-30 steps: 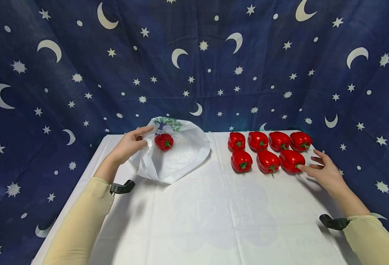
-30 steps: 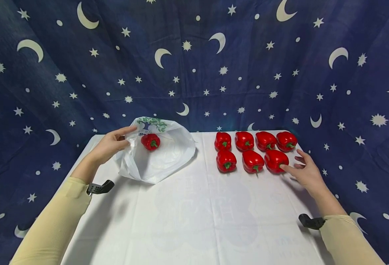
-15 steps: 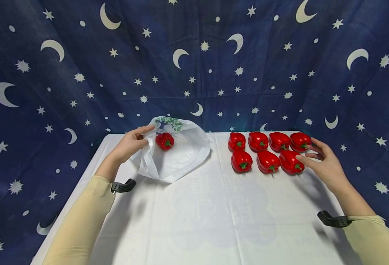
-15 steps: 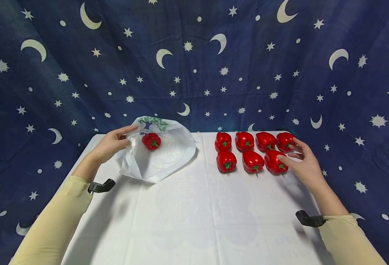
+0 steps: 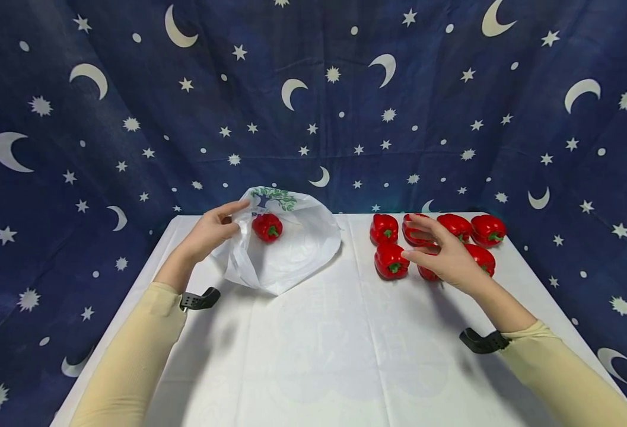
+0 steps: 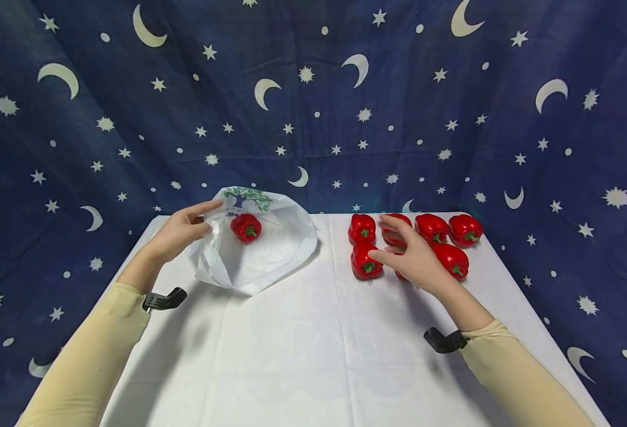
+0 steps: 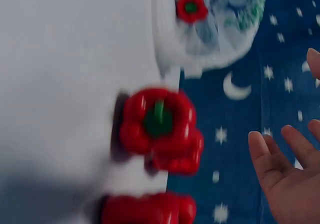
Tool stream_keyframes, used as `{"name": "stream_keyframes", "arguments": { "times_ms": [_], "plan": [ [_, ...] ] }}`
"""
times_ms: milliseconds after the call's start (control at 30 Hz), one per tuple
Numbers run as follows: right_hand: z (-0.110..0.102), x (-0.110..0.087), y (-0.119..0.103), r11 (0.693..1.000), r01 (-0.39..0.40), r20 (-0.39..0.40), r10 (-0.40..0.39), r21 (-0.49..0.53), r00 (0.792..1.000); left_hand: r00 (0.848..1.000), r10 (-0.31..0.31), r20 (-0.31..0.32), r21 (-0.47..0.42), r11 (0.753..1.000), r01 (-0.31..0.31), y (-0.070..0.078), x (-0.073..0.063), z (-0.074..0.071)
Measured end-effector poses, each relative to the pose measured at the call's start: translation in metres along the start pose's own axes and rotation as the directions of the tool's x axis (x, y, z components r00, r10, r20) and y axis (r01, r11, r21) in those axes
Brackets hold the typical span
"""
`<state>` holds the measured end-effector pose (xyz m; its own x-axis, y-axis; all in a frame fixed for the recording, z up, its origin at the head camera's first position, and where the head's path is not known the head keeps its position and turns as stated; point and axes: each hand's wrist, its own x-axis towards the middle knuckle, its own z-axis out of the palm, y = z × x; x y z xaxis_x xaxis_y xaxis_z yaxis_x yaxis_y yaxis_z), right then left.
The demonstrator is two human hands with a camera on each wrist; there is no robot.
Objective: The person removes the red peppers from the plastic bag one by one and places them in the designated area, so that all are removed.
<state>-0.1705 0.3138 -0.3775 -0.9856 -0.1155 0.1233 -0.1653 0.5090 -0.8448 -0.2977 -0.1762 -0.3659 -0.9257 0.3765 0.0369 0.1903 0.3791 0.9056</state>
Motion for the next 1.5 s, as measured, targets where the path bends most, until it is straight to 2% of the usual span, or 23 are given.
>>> {"name": "stream_keyframes", "arguments": {
  "times_ms": [67, 167, 233, 300, 400, 667, 1000, 1267, 1500],
  "plan": [
    [0.013, 0.008, -0.004, 1.000, 0.023, 0.049, -0.024, 0.018, 0.999, 1.000, 0.001, -0.003, -0.004, 1.000, -0.001, 0.003, -0.001, 0.001],
    [0.031, 0.019, -0.009, 0.998, 0.039, 0.102, -0.044, 0.044, 0.994, 1.000, 0.009, 0.001, -0.010, 1.000, -0.009, 0.017, -0.007, 0.003],
    [0.042, 0.026, -0.012, 0.998, 0.042, 0.128, -0.046, 0.037, 0.991, 1.000, 0.008, 0.001, -0.014, 1.000, -0.008, 0.017, -0.007, 0.003],
    [0.052, 0.031, -0.014, 0.998, 0.045, 0.146, -0.050, 0.032, 0.988, 1.000, 0.015, -0.001, -0.013, 1.000, -0.015, 0.015, -0.006, 0.003],
    [0.065, 0.037, -0.016, 0.997, 0.057, 0.169, -0.064, 0.041, 0.984, 1.000, 0.023, -0.011, -0.011, 1.000, -0.024, 0.002, 0.000, 0.001],
    [0.100, 0.052, -0.018, 0.993, 0.095, 0.218, -0.109, 0.073, 0.970, 0.999, 0.044, -0.016, -0.030, 0.999, -0.045, 0.002, -0.001, -0.001],
    [0.144, 0.072, -0.027, 0.989, 0.096, 0.289, -0.124, 0.110, 0.949, 1.000, -0.004, -0.021, -0.024, 1.000, 0.003, 0.002, 0.001, -0.011],
    [0.177, 0.092, -0.038, 0.984, 0.128, 0.303, -0.161, 0.126, 0.939, 0.999, -0.039, -0.027, -0.063, 0.997, 0.037, 0.000, 0.006, -0.021],
    [0.202, 0.118, -0.038, 0.987, 0.112, 0.266, -0.138, 0.113, 0.954, 0.998, -0.051, -0.036, -0.084, 0.995, 0.047, 0.001, 0.011, -0.023]
  ]
}}
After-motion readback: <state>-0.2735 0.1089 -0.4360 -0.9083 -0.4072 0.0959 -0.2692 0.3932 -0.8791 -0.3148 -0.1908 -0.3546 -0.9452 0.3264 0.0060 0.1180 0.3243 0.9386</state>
